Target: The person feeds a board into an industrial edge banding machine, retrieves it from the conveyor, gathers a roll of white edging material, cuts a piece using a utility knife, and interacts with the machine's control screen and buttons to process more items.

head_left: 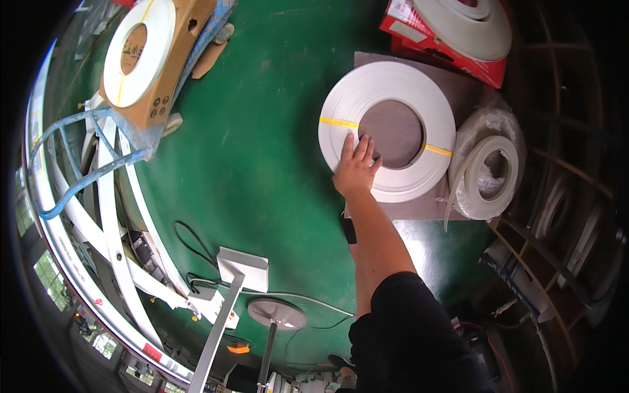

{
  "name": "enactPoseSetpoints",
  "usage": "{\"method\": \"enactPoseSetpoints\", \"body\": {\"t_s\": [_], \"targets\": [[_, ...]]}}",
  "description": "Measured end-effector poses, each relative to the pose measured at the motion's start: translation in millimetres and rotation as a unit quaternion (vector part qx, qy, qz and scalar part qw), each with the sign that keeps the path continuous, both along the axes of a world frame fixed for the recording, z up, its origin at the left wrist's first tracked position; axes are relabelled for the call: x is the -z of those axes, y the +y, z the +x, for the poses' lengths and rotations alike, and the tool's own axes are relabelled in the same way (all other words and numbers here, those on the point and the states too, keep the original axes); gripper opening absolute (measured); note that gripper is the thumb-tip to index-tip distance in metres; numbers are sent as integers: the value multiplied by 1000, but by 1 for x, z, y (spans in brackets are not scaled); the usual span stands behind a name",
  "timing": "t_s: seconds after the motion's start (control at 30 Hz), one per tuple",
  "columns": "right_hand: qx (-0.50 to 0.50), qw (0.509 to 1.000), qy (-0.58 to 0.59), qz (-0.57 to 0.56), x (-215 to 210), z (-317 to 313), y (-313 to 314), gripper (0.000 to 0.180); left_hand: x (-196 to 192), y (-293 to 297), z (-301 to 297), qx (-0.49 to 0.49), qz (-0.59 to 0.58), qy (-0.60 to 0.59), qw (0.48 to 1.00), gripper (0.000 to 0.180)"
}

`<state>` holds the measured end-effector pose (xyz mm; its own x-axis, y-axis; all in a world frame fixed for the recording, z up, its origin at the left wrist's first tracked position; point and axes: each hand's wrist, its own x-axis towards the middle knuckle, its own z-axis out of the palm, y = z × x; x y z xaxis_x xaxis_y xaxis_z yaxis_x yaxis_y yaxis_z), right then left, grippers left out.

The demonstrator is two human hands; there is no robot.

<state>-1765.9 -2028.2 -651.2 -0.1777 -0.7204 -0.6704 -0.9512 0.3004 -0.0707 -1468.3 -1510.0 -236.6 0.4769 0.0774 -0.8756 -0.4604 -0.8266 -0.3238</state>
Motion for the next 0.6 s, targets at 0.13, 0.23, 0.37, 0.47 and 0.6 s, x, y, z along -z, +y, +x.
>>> {"method": "enactPoseSetpoints", "body": {"t_s": [0.13, 0.23, 0.37, 0.47, 0.6], "targets": [[8, 999, 1, -35, 4, 8, 2, 99, 1, 8, -11, -23, 2, 0, 1000, 24], [-11, 999, 9, -52, -13, -3, 13, 105, 3, 17, -24, -42, -12, 10, 999, 23], [-64, 997, -45, -6, -77, -12, 49, 116, -6, 46, -48, -75, -39, 24, 996, 21], [-126, 988, -92, 10, -154, -14, 79, 122, -24, 80, -71, -106, -67, 33, 992, 20], [-75, 961, -264, 41, -285, -27, 94, 107, -60, 155, -105, -114, -140, 47, 983, 20]]}}
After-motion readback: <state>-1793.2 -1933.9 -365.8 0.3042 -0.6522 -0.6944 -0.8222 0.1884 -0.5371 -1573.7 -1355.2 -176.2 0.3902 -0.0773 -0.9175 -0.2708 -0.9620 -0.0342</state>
